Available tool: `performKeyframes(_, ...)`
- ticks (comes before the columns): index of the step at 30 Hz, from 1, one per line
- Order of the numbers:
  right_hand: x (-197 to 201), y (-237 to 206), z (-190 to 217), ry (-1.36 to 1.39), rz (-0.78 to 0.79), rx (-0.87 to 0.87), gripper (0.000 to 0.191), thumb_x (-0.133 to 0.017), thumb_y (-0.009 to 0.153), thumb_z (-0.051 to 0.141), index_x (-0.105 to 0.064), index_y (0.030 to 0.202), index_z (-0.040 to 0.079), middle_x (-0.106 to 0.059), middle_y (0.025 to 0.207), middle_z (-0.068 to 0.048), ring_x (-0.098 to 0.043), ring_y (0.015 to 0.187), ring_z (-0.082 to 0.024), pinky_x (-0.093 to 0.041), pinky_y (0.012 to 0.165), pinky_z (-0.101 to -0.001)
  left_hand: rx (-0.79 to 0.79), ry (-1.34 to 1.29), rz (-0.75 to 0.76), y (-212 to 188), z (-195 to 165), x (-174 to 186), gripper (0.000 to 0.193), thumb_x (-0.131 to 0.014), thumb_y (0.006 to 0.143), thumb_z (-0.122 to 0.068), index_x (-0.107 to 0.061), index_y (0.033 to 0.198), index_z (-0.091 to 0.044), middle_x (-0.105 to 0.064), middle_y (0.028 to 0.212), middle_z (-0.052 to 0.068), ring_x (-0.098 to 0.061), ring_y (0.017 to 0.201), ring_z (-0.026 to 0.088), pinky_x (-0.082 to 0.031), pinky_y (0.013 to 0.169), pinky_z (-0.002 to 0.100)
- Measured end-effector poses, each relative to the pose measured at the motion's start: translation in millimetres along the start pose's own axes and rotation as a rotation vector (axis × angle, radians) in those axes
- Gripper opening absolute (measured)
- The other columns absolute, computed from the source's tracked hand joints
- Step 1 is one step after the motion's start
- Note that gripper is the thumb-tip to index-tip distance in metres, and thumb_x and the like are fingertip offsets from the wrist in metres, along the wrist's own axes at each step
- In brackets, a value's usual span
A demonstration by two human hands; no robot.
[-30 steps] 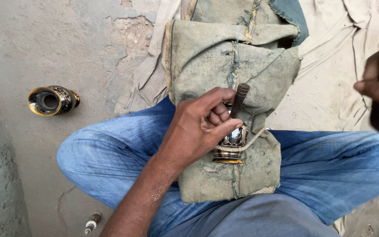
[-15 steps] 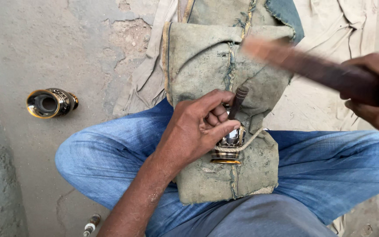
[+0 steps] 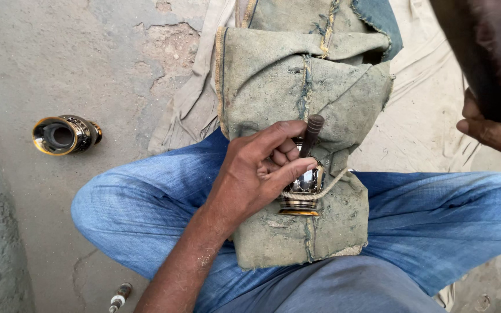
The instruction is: The person sits cross-legged and repeatedly strikes a small metal object with a hammer. They hold the object steady with one hand and use the other to deliver repeated blows, occasionally repositioning the object.
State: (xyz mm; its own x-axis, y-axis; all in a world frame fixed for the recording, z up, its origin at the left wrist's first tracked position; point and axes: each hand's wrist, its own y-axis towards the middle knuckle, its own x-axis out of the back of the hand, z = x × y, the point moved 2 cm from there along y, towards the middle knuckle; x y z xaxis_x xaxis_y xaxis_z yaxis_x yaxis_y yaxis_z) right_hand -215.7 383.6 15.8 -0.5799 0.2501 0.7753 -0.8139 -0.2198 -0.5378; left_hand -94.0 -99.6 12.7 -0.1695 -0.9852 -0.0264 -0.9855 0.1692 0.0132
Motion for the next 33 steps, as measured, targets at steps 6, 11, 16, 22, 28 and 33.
performKeyframes(6,2.0,-13.5,42.9,0.034,0.0,0.013,0.025,-0.079,0.091,0.021,-0.058,0.085,0.009,-0.048,0.065,-0.005,-0.05,0.056,-0.017,-0.049,0.05,-0.0312,0.147,-0.083,0.013,-1.3,5.4,-1.9,0.045,-0.082,0.089,-0.013,-0.065,0.13,-0.005,-0.068,0.088,0.002,-0.069,0.078,0.004,-0.062,0.066,0.021)
performKeyframes(11,7.5,-11.0,85.1,-0.067,-0.066,0.124,0.025,-0.077,0.088,0.021,-0.059,0.099,0.006,-0.055,0.076,-0.008,-0.058,0.064,-0.019,-0.053,0.058,-0.0336,0.027,-0.005,-0.006,1.0,-2.3,-1.1,0.047,-0.085,0.088,-0.012,-0.066,0.13,-0.004,-0.069,0.09,0.002,-0.065,0.075,0.006,-0.059,0.065,0.021)
performKeyframes(16,18.2,-11.8,116.7,-0.099,-0.111,0.126,0.035,-0.075,0.086,0.021,-0.061,0.112,0.003,-0.062,0.086,-0.01,-0.065,0.073,-0.02,-0.057,0.066,-0.0359,0.135,0.003,0.049,5.4,-6.5,0.6,0.045,-0.085,0.086,-0.012,-0.068,0.127,-0.006,-0.069,0.083,0.001,-0.064,0.069,0.004,-0.056,0.059,0.021)
performKeyframes(22,19.8,-26.7,145.9,-0.198,-0.134,0.252,0.048,-0.072,0.084,0.017,-0.062,0.127,0.0,-0.07,0.099,-0.013,-0.074,0.083,-0.023,-0.063,0.076,-0.0378,0.125,0.009,0.049,7.8,-8.2,1.4,0.044,-0.086,0.085,-0.011,-0.068,0.125,-0.005,-0.069,0.083,0.001,-0.063,0.068,0.005,-0.057,0.059,0.022)
performKeyframes(28,19.0,-25.5,140.5,-0.206,-0.172,0.193,0.052,-0.075,0.082,0.009,-0.063,0.131,-0.001,-0.071,0.102,-0.016,-0.075,0.085,-0.024,-0.063,0.078,-0.0356,0.084,0.027,0.043,7.1,-5.3,1.9,0.044,-0.086,0.086,-0.012,-0.068,0.126,-0.006,-0.07,0.084,0.001,-0.064,0.071,0.005,-0.058,0.061,0.022)
performKeyframes(33,15.8,-28.8,109.9,-0.295,-0.214,0.211,0.055,-0.078,0.08,0.004,-0.063,0.132,-0.003,-0.071,0.104,-0.018,-0.075,0.086,-0.025,-0.062,0.079,-0.0338,0.079,0.001,0.0,1.1,-3.0,-1.4,0.049,-0.086,0.086,-0.013,-0.067,0.131,-0.006,-0.07,0.088,0.002,-0.064,0.072,0.005,-0.057,0.061,0.022)
